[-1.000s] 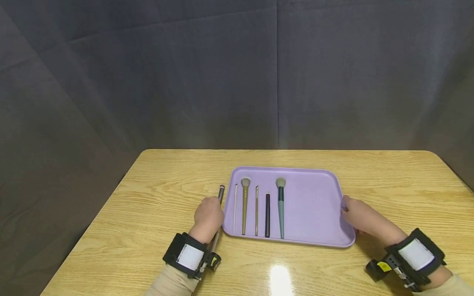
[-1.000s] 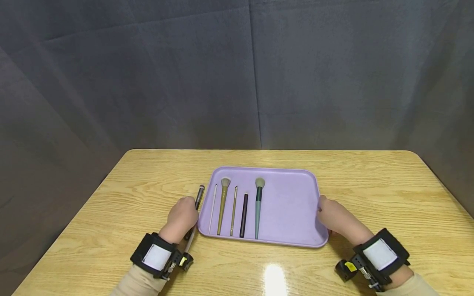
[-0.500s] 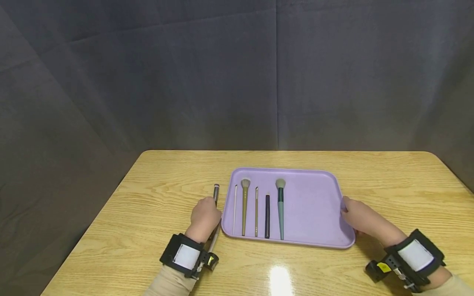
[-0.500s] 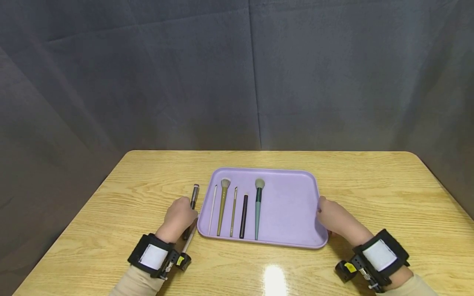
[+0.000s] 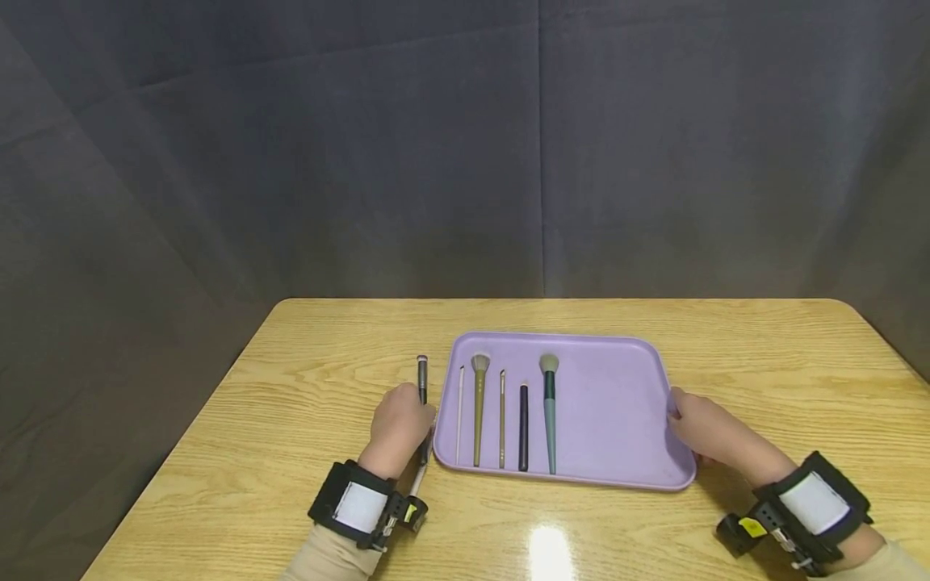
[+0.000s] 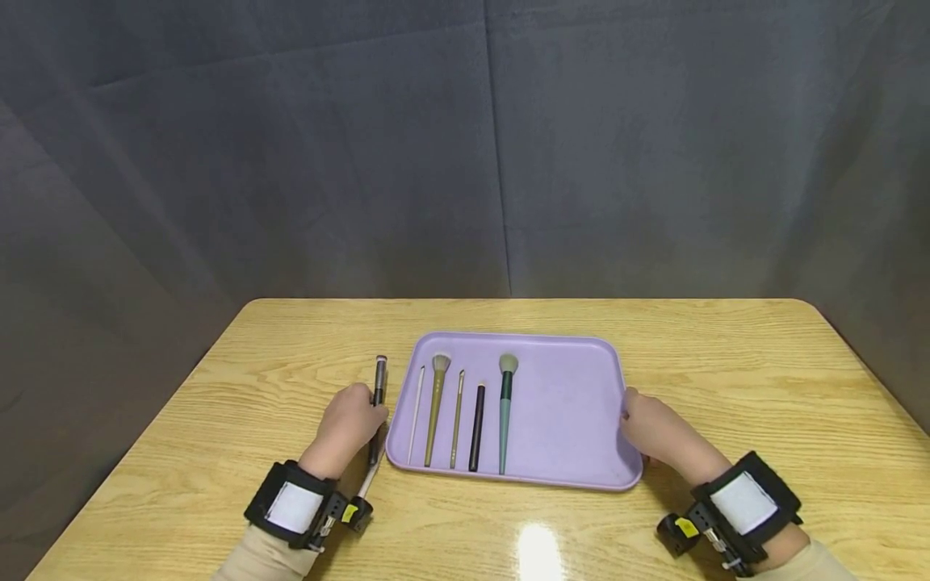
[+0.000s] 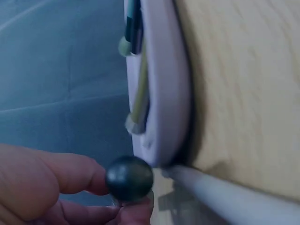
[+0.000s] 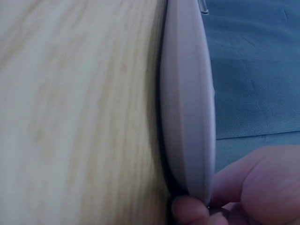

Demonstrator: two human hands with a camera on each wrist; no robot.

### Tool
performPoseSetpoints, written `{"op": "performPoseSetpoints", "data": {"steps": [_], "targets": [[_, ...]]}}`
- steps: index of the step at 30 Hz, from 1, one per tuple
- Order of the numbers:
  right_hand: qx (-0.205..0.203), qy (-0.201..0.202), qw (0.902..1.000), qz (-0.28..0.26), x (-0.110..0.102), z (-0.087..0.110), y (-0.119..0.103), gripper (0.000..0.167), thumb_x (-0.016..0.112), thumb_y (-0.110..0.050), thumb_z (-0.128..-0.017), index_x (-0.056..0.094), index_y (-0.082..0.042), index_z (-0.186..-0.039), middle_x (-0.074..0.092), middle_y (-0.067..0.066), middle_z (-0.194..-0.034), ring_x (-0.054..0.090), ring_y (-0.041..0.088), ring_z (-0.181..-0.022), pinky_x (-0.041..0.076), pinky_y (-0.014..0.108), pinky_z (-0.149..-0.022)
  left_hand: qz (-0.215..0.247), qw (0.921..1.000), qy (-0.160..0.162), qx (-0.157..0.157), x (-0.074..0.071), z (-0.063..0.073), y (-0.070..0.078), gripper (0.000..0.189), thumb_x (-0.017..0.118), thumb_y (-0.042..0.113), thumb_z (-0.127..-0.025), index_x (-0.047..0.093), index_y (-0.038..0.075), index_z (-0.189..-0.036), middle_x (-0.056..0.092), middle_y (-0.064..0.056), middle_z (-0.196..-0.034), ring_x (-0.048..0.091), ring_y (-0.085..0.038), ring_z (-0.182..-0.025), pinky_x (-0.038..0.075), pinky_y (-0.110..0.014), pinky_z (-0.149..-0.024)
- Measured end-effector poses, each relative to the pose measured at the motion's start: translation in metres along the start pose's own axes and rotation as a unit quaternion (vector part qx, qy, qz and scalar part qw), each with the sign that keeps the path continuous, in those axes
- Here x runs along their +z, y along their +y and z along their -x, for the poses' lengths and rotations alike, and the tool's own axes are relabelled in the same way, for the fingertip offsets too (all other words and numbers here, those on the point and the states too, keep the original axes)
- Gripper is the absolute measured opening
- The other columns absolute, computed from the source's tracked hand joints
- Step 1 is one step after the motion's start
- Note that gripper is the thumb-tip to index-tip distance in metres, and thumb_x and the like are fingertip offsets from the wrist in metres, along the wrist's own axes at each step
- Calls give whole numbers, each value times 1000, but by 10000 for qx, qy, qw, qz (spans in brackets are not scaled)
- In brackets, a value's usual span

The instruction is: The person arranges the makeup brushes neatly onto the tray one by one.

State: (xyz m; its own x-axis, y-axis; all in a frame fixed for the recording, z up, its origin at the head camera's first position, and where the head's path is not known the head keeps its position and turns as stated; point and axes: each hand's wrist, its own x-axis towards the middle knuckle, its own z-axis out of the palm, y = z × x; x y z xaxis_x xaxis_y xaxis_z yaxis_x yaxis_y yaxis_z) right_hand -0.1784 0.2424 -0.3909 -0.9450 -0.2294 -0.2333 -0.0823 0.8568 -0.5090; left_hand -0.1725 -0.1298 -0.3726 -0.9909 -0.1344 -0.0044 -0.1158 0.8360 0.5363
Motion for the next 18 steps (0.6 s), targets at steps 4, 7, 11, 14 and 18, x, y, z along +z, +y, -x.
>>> {"op": "performPoseSetpoints", "data": {"steps": [4,7,11,14,18], "targets": [[8,22,10000,9,1,0,2,46,39,-3,-98,27,28,-130,55,22,-82,48,19,-46,45,33,-45,154,9998,20,128,0,2,7,22,61,0,-86,52,1,-65,47,-6,-56,47,-16,-45,37,-24,-40],[13,49,10000,11,1,-1,2,46,39,-3,-97,27,28,-130,55,24,-83,49,19,-46,45,33,-44,219,9996,8,164,0,4,11,21,60,-1,-87,53,0,-67,48,-6,-57,49,-17,-46,39,-25,-40],[2,71,10000,-11,1,-2,3,45,39,-2,-97,28,28,-129,55,25,-83,50,19,-46,46,32,-43,170,9996,29,238,1,5,14,19,59,-1,-87,55,-1,-68,50,-7,-59,51,-19,-49,40,-27,-42],[-10,73,10000,-19,2,-2,3,44,40,-2,-96,29,27,-128,55,23,-82,50,19,-46,46,32,-43,224,9992,24,325,2,6,16,16,59,-1,-87,56,-2,-71,51,-8,-60,52,-19,-50,41,-28,-42],[-21,70,10000,-16,2,-2,3,45,40,-2,-96,28,27,-129,55,24,-83,49,19,-46,45,33,-43,285,9989,-33,378,4,7,20,14,60,-1,-87,57,-3,-73,52,-9,-62,52,-19,-51,42,-28,-42]]}}
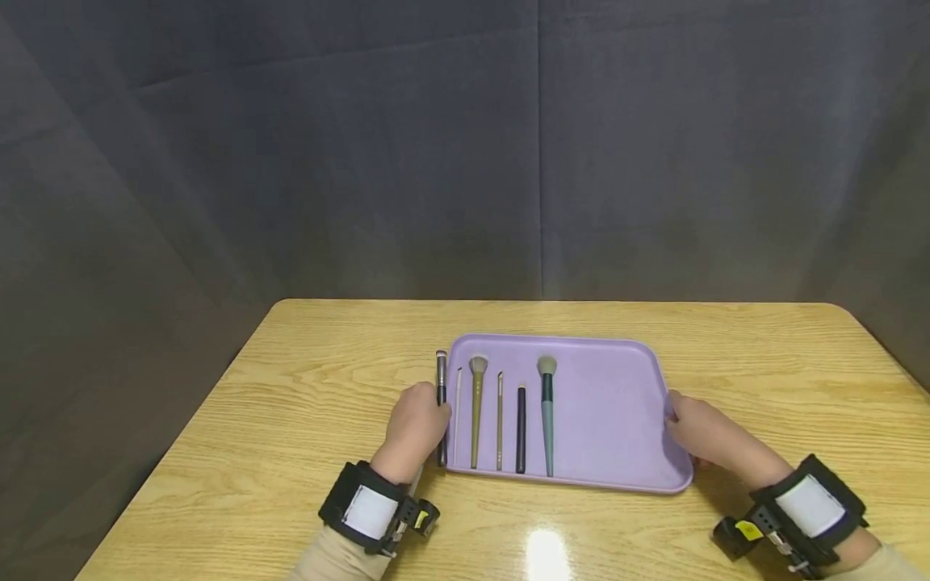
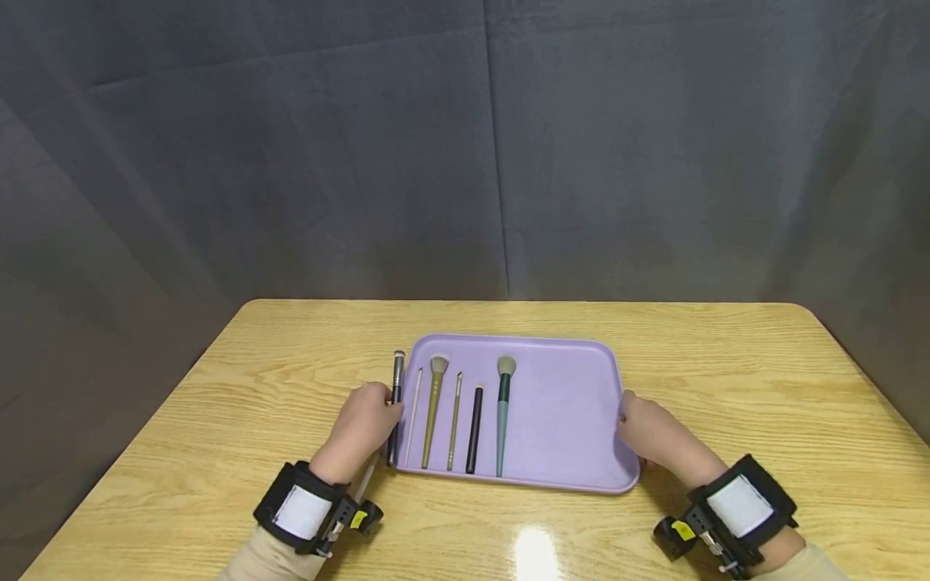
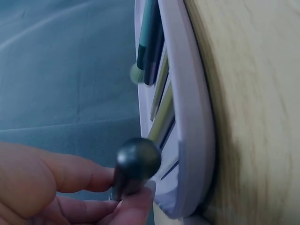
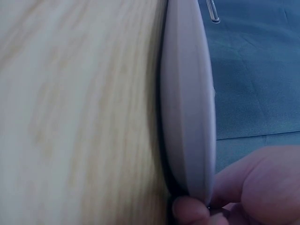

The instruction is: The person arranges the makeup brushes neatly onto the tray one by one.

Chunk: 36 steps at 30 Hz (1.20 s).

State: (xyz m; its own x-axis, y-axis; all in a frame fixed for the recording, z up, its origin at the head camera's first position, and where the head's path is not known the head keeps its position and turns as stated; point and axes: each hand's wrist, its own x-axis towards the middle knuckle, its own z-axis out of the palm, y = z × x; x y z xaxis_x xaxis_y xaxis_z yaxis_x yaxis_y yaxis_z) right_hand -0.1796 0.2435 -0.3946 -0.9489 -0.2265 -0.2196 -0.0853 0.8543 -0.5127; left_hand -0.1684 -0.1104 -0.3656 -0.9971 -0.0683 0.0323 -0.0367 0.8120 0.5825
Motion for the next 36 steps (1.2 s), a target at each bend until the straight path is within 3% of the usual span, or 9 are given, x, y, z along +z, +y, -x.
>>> {"op": "performPoseSetpoints", "data": {"steps": [7,12,25,31,36], "targets": [[43,-49,10000,-18,0,1,0,47,40,-2,-97,25,28,-131,55,23,-82,49,19,-46,46,33,-44,-167,9998,10,94,5,0,1,15,60,-1,-85,56,-1,-71,51,-8,-62,51,-20,-53,39,-29,-44],[38,-31,10000,41,-1,1,0,48,39,-2,-97,24,28,-131,55,21,-82,48,19,-47,45,33,-45,-87,9996,23,256,7,2,3,17,59,-2,-85,55,0,-68,50,-7,-60,50,-18,-50,37,-27,-42],[-44,10,10000,78,-2,-1,-1,46,40,-2,-97,27,28,-129,55,23,-83,49,18,-46,45,32,-43,163,9994,-111,282,10,3,8,21,58,-2,-87,54,1,-68,49,-6,-58,48,-14,-47,38,-25,-39],[-16,5,10000,80,-1,-1,0,48,40,-2,-97,25,29,-130,55,31,-90,49,18,-46,45,33,-45,163,9995,-151,244,15,4,12,19,60,0,-88,55,-1,-70,49,-6,-59,49,-15,-47,39,-25,-39],[-68,21,10000,-16,0,1,0,46,38,-2,-97,27,28,-129,56,26,-85,48,18,-45,45,34,-43,202,9991,-152,348,20,5,16,23,59,-1,-88,51,2,-66,45,-3,-56,45,-13,-45,36,-24,-38]]}}
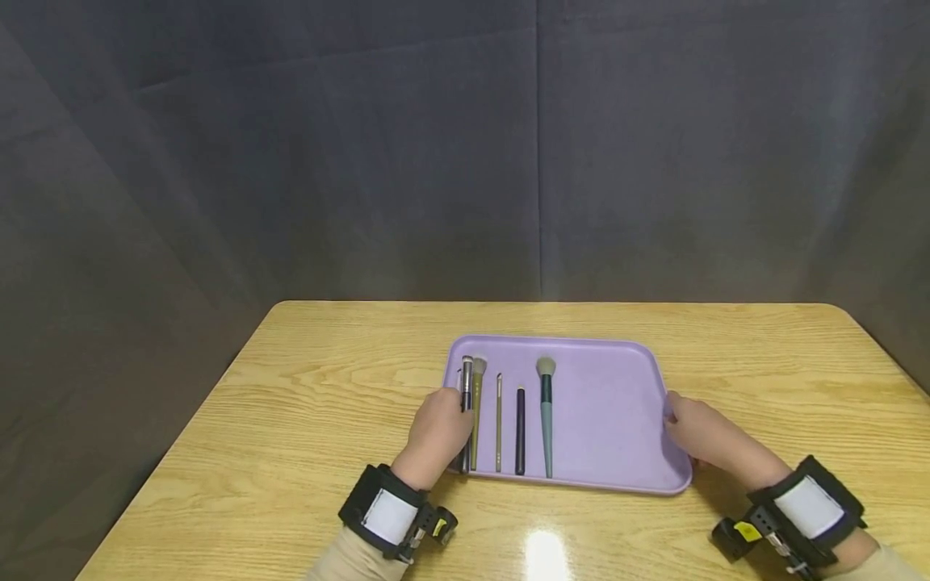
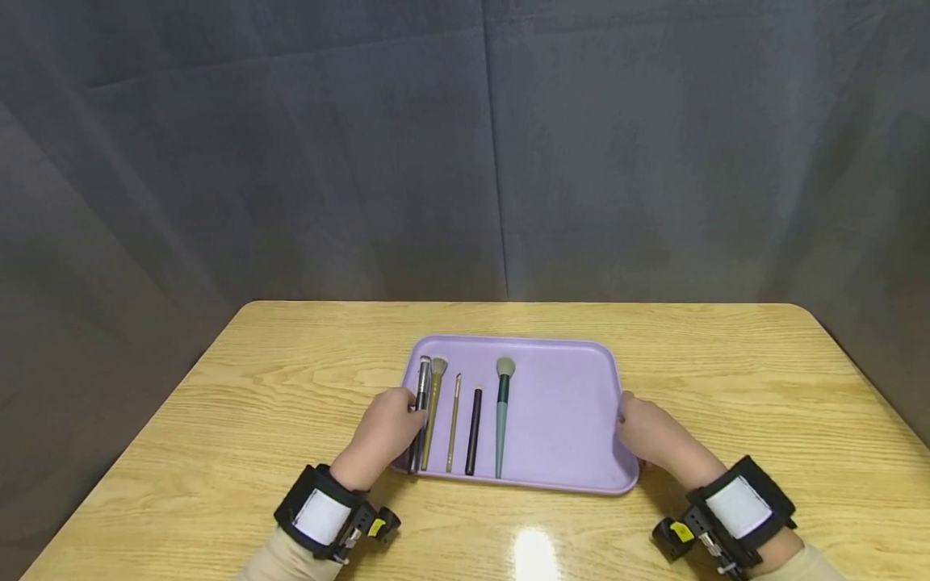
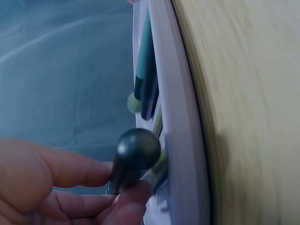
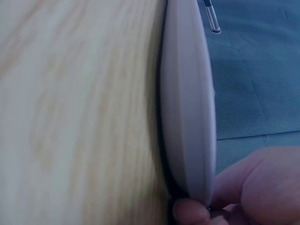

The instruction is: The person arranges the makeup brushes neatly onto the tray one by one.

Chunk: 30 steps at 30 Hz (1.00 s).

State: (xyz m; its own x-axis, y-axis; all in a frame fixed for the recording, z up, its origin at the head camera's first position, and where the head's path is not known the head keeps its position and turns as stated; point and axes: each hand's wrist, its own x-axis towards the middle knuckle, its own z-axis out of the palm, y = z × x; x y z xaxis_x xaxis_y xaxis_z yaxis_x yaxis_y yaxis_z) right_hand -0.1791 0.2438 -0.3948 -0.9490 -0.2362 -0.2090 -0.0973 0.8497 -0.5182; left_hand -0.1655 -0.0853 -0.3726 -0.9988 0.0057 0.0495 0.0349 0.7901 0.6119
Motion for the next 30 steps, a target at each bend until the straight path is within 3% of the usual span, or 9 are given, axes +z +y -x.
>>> {"op": "performPoseSetpoints", "data": {"steps": [7,20,30], "targets": [[-1,14,10000,21,1,0,0,47,38,-3,-98,25,28,-131,55,30,-90,48,19,-47,45,34,-45,18,9999,-24,107,6,1,9,23,60,-1,-86,51,2,-65,45,-5,-58,45,-15,-49,35,-26,-41],[37,10,10000,33,0,-1,0,46,38,-2,-97,27,27,-130,56,24,-84,49,19,-47,45,34,-44,456,9984,-255,224,14,-3,21,31,63,2,-86,46,7,-60,41,-1,-57,40,-12,-49,33,-24,-42],[90,-39,9999,64,-1,-1,-2,47,39,-2,-97,25,28,-131,56,25,-85,49,19,-47,45,34,-45,756,9955,-477,309,21,-5,29,25,66,2,-87,55,0,-65,50,-6,-60,45,-14,-53,38,-26,-46]]}}
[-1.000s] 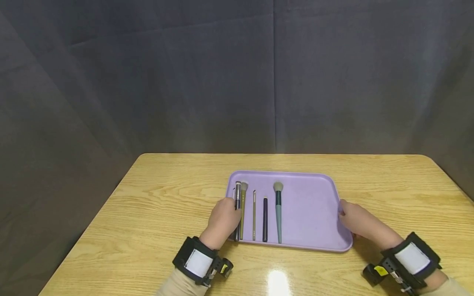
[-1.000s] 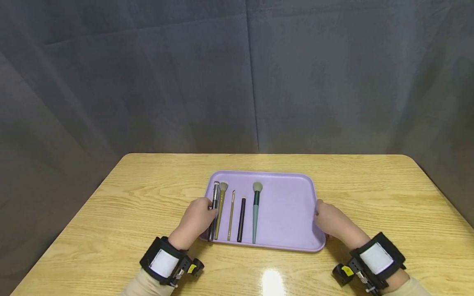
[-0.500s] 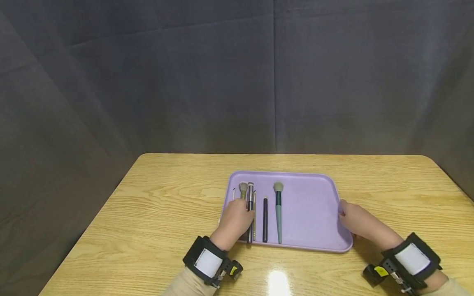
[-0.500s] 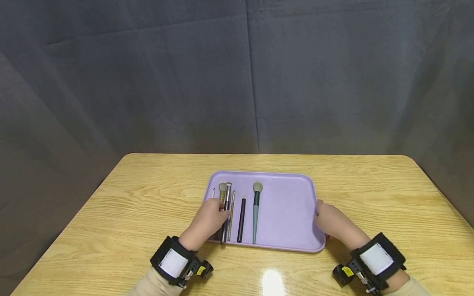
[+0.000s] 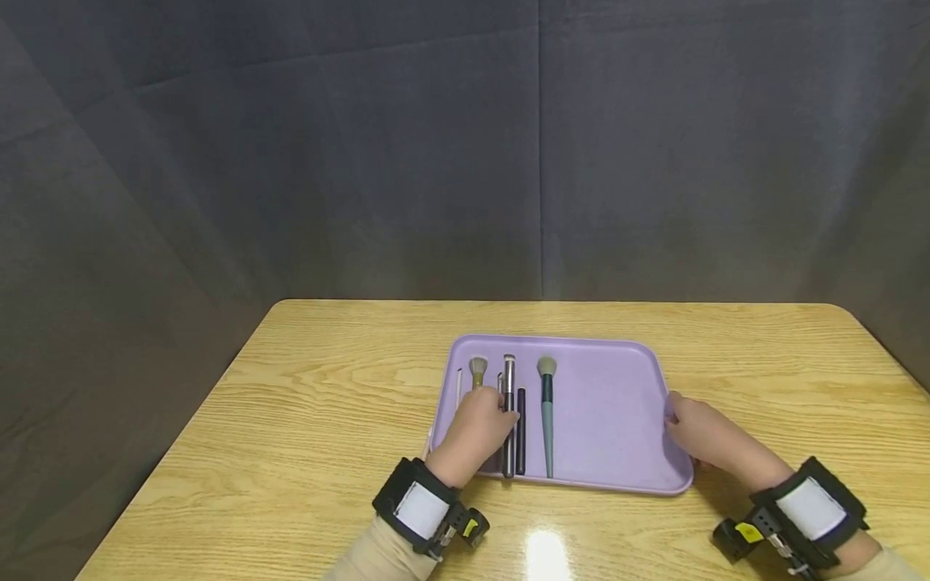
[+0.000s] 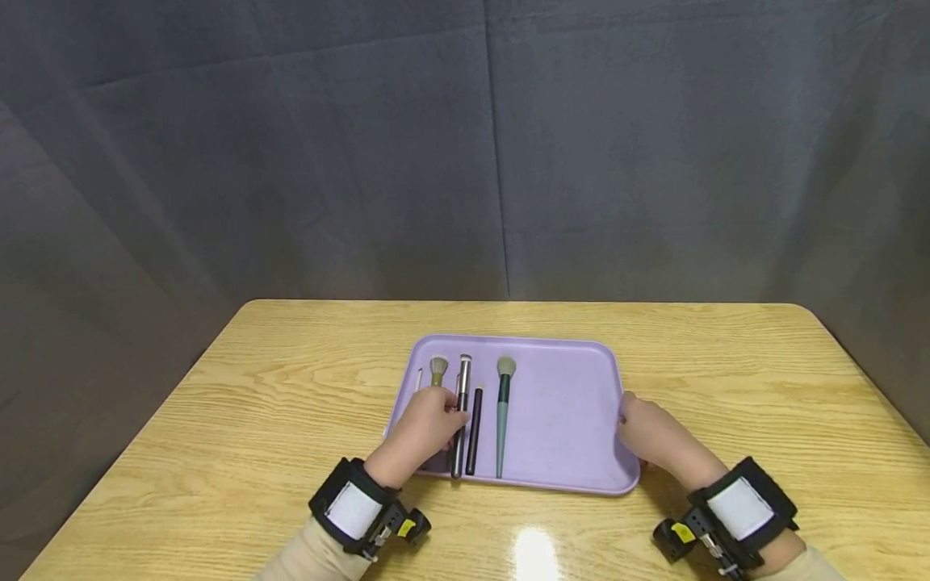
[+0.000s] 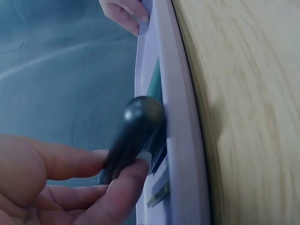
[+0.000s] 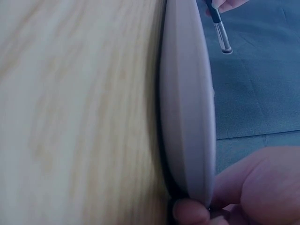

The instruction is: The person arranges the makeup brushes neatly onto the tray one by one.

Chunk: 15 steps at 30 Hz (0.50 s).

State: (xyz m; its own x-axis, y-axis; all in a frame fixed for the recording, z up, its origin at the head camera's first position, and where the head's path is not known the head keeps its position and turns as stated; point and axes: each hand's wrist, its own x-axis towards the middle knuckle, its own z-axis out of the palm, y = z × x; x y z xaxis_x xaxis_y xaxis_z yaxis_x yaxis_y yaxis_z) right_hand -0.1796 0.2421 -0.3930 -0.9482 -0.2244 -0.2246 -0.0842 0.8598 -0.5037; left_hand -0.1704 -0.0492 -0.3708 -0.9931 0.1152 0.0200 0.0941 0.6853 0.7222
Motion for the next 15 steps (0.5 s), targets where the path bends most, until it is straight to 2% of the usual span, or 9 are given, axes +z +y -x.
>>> {"op": "performPoseSetpoints", "data": {"steps": [3,6,10,15], "targets": [[-21,9,10000,22,0,0,0,48,40,-2,-97,25,29,-130,56,26,-86,49,18,-47,45,34,-45,41,10000,-29,-10,3,0,2,17,66,2,-87,62,-5,-72,57,-9,-66,51,-14,-55,44,-27,-48],[-40,8,10000,19,0,1,0,48,40,-2,-97,24,29,-131,56,24,-84,48,18,-46,45,33,-45,39,10000,-54,-37,6,-1,5,15,67,2,-87,63,-6,-75,59,-10,-69,52,-15,-57,45,-27,-49],[-37,-5,10000,-6,0,1,0,48,39,-2,-97,23,29,-131,54,19,-80,48,18,-46,45,33,-45,44,9999,-100,-50,9,-1,10,21,68,3,-87,58,-2,-69,51,-6,-64,48,-13,-55,41,-25,-46],[-1,-17,10000,-15,-1,1,-1,50,39,-2,-97,21,29,-132,55,28,-88,47,18,-46,45,34,-45,136,9995,-242,-120,15,-2,15,20,68,4,-88,60,-2,-70,50,-2,-57,47,-10,-45,40,-22,-41]]}}
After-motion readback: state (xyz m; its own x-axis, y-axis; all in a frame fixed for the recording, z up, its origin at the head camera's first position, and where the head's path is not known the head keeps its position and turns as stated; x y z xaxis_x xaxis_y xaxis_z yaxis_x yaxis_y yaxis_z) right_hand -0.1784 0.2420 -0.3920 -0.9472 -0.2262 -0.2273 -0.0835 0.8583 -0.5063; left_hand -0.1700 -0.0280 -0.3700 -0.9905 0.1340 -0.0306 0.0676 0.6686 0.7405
